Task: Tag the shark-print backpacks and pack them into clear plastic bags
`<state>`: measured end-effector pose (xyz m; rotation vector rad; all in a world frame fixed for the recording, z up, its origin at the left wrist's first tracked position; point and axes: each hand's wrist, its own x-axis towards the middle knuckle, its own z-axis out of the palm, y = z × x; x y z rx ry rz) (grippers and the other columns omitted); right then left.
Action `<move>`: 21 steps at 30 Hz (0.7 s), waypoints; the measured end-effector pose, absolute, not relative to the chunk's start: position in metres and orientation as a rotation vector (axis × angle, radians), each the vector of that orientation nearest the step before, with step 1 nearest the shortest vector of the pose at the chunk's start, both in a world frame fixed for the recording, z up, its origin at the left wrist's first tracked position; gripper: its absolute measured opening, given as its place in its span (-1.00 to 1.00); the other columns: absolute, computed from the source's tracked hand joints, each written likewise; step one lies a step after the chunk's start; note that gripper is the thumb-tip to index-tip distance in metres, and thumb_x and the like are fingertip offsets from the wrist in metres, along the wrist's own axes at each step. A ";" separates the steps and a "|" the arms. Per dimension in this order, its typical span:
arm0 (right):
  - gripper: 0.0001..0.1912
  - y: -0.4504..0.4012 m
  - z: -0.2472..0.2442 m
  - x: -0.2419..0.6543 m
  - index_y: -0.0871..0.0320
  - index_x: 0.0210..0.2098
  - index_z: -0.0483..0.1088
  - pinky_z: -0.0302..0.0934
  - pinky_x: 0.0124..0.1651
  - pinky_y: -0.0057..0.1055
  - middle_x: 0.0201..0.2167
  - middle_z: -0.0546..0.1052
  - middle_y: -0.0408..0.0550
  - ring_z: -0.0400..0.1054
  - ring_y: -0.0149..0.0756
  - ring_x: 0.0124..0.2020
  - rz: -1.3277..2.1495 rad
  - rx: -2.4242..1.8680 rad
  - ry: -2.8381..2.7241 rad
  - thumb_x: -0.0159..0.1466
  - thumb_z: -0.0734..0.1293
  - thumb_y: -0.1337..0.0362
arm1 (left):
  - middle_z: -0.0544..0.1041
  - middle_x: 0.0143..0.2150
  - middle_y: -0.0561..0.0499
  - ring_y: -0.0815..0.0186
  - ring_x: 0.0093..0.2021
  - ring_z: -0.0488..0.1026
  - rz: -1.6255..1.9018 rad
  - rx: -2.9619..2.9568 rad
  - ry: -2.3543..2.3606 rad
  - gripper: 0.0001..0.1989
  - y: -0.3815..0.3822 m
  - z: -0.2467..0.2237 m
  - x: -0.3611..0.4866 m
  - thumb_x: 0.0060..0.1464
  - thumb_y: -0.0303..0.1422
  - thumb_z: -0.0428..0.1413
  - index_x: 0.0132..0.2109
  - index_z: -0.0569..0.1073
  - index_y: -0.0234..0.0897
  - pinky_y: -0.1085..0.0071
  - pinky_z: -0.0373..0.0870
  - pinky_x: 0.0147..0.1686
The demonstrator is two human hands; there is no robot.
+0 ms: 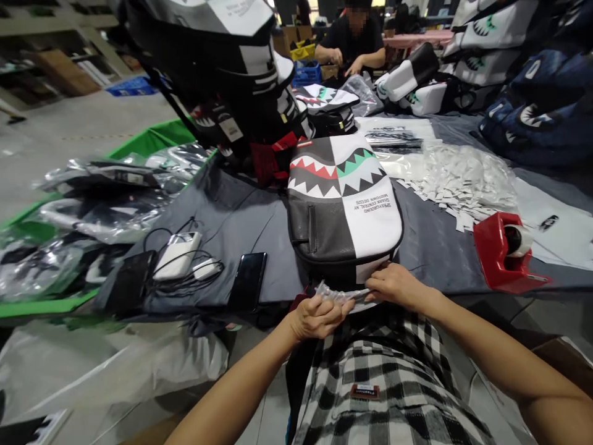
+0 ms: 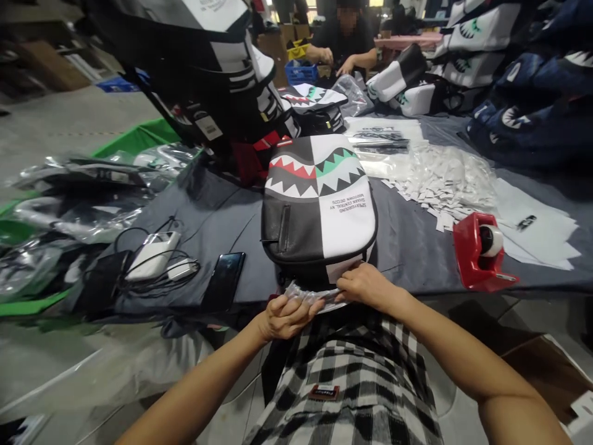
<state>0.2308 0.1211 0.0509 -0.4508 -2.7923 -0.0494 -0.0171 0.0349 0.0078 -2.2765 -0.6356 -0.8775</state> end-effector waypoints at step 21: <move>-0.82 0.124 0.040 0.234 0.17 -0.32 0.44 0.07 -0.30 -0.35 -0.55 0.45 -0.13 0.26 -0.35 -0.52 -0.102 -0.324 -2.586 0.39 0.29 0.26 | 0.37 -0.52 0.05 0.28 -0.41 0.32 -1.859 -1.890 -2.874 -0.46 0.012 0.028 0.001 0.25 0.06 -0.15 -0.50 0.34 -0.22 0.36 0.25 -0.32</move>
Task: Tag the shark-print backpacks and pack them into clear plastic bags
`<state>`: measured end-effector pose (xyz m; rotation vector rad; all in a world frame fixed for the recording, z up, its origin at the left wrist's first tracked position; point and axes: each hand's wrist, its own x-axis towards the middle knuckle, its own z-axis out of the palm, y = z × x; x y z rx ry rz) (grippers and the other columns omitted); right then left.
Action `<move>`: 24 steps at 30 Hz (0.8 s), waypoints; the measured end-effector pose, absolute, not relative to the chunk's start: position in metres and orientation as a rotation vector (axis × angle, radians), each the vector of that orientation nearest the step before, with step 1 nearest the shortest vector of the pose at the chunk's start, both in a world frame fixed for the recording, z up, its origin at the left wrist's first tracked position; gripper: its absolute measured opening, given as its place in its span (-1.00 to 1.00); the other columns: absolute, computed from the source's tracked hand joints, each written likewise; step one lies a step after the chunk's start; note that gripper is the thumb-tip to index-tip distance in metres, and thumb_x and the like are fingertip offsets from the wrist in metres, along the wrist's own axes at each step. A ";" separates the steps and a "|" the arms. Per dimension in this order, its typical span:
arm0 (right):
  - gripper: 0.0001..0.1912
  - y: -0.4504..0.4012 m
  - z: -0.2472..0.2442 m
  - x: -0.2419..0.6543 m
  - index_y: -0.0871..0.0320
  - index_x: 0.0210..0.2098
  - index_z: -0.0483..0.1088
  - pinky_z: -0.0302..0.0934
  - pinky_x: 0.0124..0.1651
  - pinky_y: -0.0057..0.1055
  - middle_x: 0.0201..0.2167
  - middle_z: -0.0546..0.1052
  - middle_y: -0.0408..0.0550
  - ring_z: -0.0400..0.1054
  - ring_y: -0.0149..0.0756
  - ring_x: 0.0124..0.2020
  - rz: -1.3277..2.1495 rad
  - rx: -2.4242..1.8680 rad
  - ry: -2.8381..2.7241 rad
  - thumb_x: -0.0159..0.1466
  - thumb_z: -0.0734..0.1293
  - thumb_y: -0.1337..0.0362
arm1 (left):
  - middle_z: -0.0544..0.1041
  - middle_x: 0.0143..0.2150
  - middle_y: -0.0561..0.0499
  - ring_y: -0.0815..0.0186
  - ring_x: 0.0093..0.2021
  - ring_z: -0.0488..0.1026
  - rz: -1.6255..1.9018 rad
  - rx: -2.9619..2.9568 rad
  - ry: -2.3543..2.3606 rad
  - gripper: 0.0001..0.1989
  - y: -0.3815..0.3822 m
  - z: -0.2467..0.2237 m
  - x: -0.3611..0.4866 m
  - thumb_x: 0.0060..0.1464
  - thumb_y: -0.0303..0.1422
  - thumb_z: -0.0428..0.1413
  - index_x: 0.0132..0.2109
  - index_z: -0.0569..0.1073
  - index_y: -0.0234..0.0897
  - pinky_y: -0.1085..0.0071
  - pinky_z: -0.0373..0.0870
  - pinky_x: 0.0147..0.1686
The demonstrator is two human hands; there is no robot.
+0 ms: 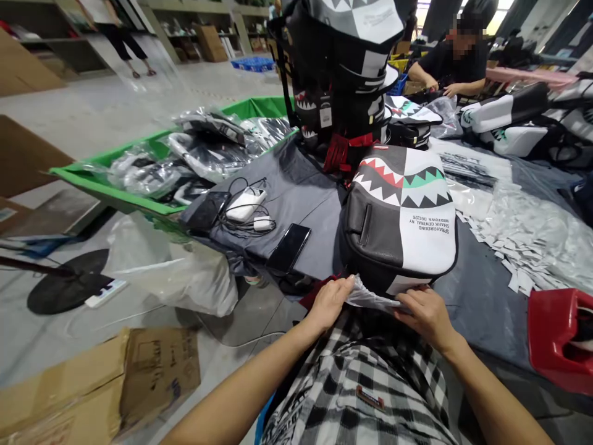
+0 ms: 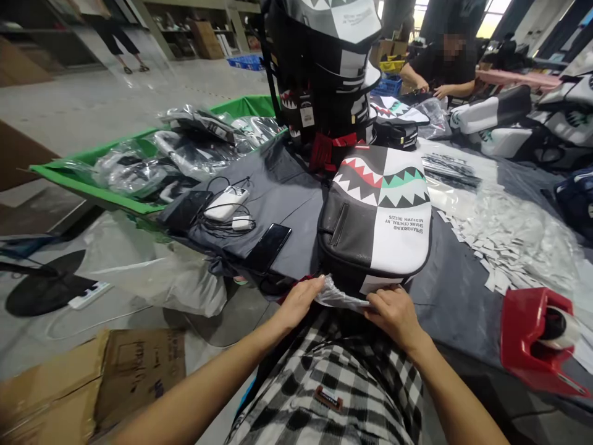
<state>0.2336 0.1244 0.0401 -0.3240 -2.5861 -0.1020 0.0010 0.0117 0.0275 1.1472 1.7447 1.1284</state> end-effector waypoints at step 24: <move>-0.83 0.123 0.045 0.232 0.17 -0.32 0.39 0.09 -0.30 -0.37 -0.56 0.44 -0.15 0.25 -0.37 -0.53 -0.103 -0.287 -2.561 0.40 0.26 0.28 | 0.21 -0.62 0.14 0.41 -0.54 0.12 1.150 0.665 1.417 -0.74 0.035 0.037 0.001 -0.17 -0.16 0.03 -0.59 0.26 -0.24 0.42 0.01 -0.50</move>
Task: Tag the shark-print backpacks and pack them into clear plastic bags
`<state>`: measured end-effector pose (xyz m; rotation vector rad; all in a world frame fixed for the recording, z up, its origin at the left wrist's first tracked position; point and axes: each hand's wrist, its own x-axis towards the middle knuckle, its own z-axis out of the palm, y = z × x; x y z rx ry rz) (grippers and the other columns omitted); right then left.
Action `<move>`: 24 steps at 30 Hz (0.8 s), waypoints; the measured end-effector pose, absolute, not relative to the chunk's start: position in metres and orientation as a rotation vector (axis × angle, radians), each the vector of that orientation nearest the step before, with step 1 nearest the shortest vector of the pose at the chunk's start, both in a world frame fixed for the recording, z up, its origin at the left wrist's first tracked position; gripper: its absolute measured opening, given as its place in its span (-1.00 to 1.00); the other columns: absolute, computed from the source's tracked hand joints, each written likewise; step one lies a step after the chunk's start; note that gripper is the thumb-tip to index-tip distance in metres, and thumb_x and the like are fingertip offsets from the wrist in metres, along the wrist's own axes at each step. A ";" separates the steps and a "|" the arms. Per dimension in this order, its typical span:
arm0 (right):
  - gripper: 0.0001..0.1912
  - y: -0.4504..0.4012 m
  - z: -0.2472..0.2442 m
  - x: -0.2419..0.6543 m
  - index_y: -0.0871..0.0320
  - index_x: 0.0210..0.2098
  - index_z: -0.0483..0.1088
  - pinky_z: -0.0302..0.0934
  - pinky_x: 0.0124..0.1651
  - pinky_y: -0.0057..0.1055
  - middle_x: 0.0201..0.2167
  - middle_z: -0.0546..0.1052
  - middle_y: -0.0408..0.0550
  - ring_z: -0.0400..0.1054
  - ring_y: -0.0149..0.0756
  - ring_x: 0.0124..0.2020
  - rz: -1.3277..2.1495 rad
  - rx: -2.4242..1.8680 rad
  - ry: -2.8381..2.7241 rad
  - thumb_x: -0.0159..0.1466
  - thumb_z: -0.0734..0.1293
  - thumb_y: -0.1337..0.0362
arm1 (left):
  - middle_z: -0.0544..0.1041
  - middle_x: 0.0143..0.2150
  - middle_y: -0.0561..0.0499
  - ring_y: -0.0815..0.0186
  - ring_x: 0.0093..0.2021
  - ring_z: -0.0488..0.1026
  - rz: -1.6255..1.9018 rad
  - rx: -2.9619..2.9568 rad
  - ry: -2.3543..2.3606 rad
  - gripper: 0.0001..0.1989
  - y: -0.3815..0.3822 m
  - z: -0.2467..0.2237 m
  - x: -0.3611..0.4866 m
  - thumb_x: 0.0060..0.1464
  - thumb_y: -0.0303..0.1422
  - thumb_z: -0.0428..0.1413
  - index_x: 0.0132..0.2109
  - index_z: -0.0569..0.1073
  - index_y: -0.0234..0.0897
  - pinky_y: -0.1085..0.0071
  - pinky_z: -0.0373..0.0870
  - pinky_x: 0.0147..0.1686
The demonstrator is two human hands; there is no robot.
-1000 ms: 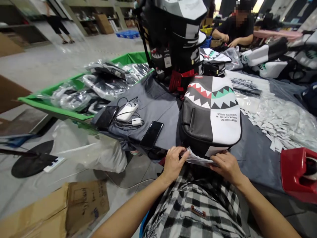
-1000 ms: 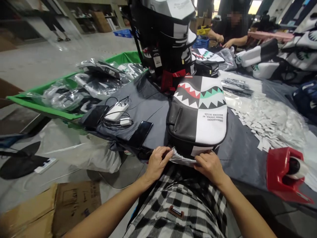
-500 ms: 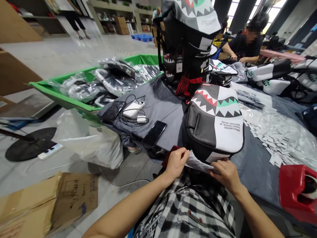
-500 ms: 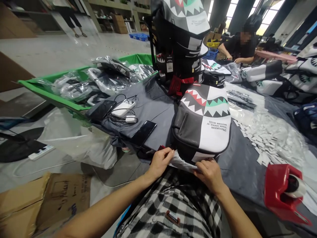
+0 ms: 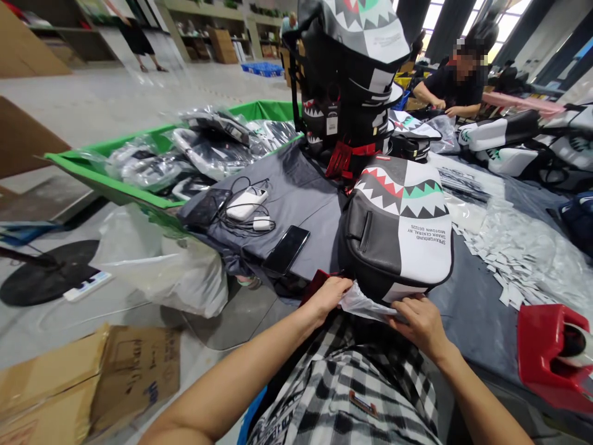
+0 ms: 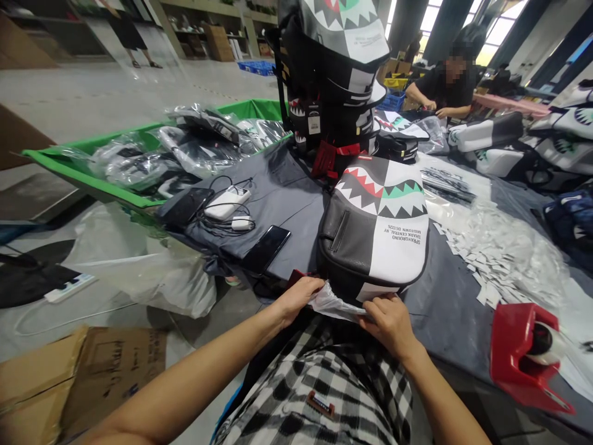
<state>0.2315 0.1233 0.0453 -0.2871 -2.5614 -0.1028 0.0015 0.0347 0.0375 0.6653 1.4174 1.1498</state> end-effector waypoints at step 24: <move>-0.80 0.123 0.040 0.233 0.15 -0.35 0.42 0.07 -0.29 -0.36 -0.57 0.42 -0.15 0.24 -0.37 -0.53 -0.126 -0.329 -2.574 0.38 0.25 0.26 | 0.35 -0.51 0.14 0.42 -0.45 0.25 1.462 0.867 1.440 -0.59 0.027 0.033 0.002 -0.01 -0.02 0.23 -0.45 0.35 -0.27 0.47 0.20 -0.38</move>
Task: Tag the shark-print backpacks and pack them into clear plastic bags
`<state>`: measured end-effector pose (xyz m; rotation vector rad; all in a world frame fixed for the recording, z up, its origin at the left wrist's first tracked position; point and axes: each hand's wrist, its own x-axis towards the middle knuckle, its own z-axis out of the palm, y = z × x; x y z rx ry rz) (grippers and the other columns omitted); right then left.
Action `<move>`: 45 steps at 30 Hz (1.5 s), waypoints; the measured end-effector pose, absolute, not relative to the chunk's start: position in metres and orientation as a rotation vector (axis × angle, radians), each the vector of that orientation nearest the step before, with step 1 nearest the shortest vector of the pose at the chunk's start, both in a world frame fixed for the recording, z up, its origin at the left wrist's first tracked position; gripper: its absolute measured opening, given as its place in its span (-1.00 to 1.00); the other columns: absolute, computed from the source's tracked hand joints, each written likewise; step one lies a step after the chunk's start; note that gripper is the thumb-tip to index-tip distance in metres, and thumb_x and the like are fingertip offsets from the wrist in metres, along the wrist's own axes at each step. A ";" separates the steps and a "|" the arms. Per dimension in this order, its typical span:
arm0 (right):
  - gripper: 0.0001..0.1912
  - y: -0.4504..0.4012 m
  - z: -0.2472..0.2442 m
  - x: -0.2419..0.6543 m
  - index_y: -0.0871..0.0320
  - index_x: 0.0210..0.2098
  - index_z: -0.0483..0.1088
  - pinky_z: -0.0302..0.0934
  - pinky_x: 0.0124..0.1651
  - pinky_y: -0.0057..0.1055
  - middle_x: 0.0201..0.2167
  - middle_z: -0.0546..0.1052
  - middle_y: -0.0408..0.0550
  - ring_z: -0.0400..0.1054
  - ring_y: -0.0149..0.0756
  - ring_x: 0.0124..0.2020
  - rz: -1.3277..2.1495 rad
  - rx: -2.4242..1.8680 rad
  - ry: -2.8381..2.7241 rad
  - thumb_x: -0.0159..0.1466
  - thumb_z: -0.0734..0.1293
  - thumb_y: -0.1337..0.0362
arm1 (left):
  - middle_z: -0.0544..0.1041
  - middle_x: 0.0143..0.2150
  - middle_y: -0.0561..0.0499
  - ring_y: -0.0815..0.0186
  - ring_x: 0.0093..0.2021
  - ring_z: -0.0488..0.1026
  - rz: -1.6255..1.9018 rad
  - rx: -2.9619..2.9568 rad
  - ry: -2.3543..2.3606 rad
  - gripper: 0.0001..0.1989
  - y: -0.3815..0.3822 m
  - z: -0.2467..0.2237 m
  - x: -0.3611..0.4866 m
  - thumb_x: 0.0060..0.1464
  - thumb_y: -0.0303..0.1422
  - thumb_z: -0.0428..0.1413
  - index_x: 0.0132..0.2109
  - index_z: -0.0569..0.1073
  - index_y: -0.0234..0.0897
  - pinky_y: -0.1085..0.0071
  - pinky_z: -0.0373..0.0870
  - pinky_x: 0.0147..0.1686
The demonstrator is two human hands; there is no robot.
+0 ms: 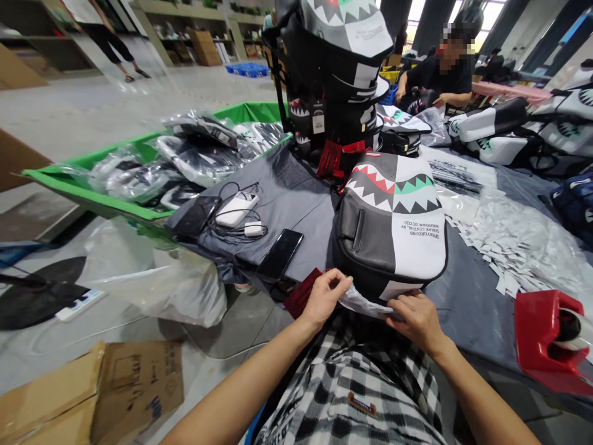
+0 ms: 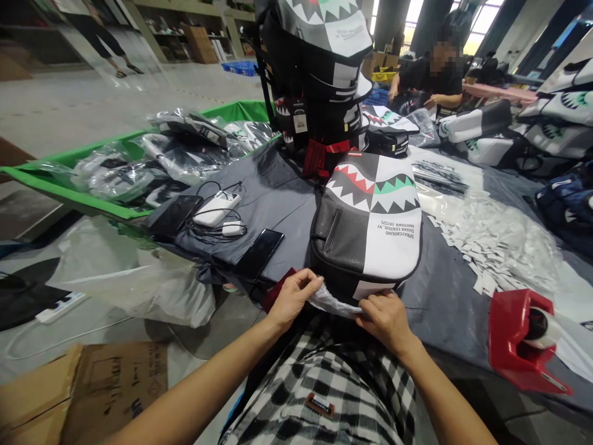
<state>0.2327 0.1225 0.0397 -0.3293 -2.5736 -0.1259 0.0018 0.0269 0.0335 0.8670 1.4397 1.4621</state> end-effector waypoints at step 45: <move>-0.74 0.110 0.001 0.217 0.08 -0.04 0.45 0.16 -0.23 -0.29 -0.43 0.56 -0.09 0.38 -0.32 -0.39 -0.215 -0.379 -2.266 0.45 0.14 0.32 | 0.58 -0.07 -0.14 0.22 -0.03 0.53 1.077 2.142 1.466 -0.69 0.037 0.054 0.037 0.28 -0.53 -0.13 0.02 0.43 -0.27 0.26 0.45 -0.01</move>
